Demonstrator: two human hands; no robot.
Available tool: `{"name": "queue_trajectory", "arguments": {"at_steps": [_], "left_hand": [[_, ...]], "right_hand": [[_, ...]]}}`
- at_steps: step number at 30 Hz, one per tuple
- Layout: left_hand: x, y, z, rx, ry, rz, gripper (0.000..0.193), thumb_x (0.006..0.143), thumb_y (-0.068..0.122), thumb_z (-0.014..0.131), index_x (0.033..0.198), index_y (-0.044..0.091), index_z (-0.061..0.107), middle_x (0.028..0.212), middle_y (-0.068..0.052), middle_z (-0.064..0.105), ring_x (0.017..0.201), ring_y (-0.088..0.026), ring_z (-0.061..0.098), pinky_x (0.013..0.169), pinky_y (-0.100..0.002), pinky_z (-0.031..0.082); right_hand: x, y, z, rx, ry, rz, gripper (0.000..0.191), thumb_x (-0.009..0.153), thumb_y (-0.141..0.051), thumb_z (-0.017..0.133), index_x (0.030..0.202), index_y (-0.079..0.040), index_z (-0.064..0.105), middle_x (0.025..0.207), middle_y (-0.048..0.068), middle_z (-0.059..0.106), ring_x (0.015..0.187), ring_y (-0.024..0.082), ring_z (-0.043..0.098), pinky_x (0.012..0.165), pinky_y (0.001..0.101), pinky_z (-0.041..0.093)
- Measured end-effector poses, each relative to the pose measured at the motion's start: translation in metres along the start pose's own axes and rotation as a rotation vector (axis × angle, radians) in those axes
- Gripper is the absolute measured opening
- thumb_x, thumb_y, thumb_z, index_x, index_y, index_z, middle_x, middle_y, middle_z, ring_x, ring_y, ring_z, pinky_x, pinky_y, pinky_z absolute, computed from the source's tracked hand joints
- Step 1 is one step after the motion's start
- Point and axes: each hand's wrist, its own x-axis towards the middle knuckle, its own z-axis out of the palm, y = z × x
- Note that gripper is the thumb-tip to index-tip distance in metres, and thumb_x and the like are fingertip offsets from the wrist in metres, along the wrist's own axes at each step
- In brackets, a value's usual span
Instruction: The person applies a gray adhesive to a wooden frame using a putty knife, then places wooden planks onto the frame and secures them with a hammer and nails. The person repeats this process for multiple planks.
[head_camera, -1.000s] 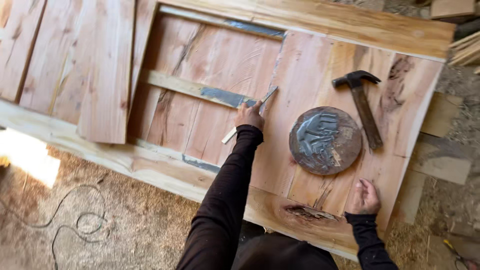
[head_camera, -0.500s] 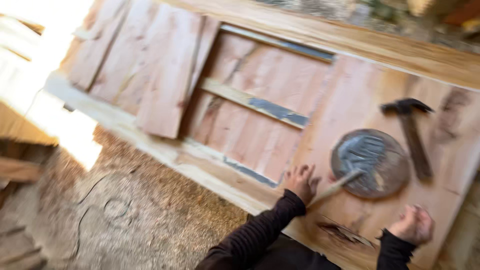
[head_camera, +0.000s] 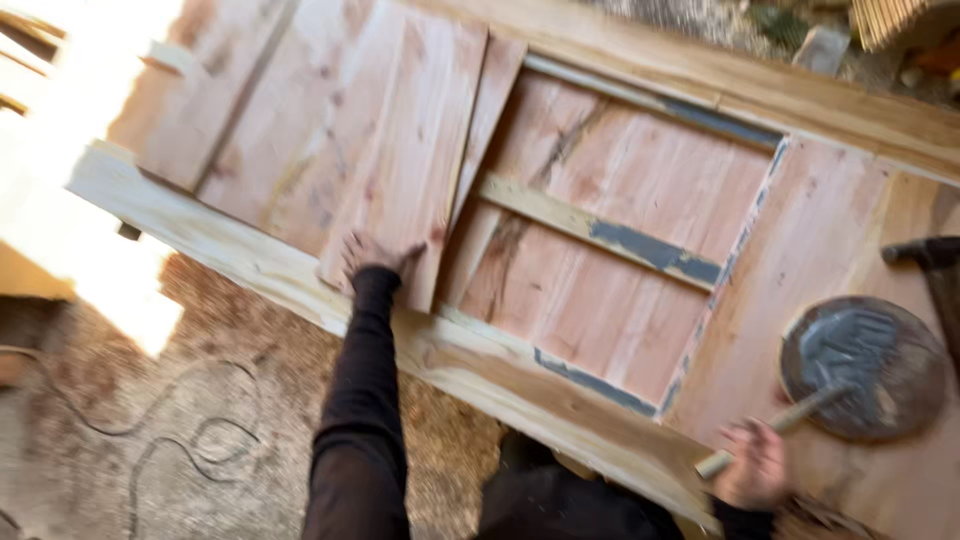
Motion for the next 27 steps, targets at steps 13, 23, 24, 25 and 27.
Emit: {"name": "queue_trajectory", "arguments": {"at_steps": [13,23,24,25,27], "left_hand": [[0.055,-0.024,0.033,-0.001,-0.185,-0.317,0.116,0.075,0.063,0.078,0.163,0.002,0.032,0.167,-0.025,0.033,0.156,-0.045,0.026,0.12,-0.077,0.017],[0.043,-0.005,0.029,-0.23,-0.308,-0.15,0.14,0.053,0.058,0.095,0.161,0.0,0.029,0.151,-0.034,0.044,0.138,-0.049,0.041,0.109,-0.07,0.033],[0.046,-0.003,0.029,-0.297,-0.412,-0.16,0.131,0.053,0.058,0.093,0.154,-0.004,0.04,0.149,-0.033,0.05,0.135,-0.047,0.048,0.109,-0.065,0.038],[0.049,0.0,0.031,-0.357,-0.515,-0.173,0.123,0.054,0.059,0.092,0.148,-0.007,0.05,0.147,-0.031,0.056,0.132,-0.045,0.054,0.109,-0.061,0.042],[0.06,-0.002,0.034,-0.491,-0.685,-0.224,0.11,0.055,0.059,0.088,0.136,-0.014,0.071,0.143,-0.028,0.068,0.126,-0.041,0.066,0.108,-0.051,0.051]], "right_hand": [[-0.103,-0.016,0.092,-0.533,0.053,-0.002,0.039,0.098,-0.018,0.064,0.13,0.004,0.061,0.106,0.011,0.072,0.094,0.017,0.071,0.082,0.0277,0.056],[-0.136,0.01,0.074,-0.61,0.208,0.193,0.037,0.094,-0.028,0.068,0.122,-0.004,0.069,0.095,0.007,0.077,0.078,0.013,0.07,0.068,0.0266,0.056],[-0.136,0.014,0.078,-0.585,0.198,0.186,0.037,0.094,-0.028,0.069,0.122,-0.004,0.07,0.095,0.007,0.077,0.078,0.013,0.07,0.068,0.0257,0.056],[-0.134,0.018,0.082,-0.588,0.2,0.139,0.037,0.094,-0.028,0.069,0.122,-0.004,0.069,0.095,0.007,0.076,0.079,0.012,0.07,0.069,0.0247,0.056],[-0.123,0.024,0.091,-0.58,0.16,0.033,0.038,0.095,-0.028,0.069,0.124,-0.003,0.067,0.095,0.006,0.075,0.082,0.01,0.07,0.072,0.0226,0.056]]}}
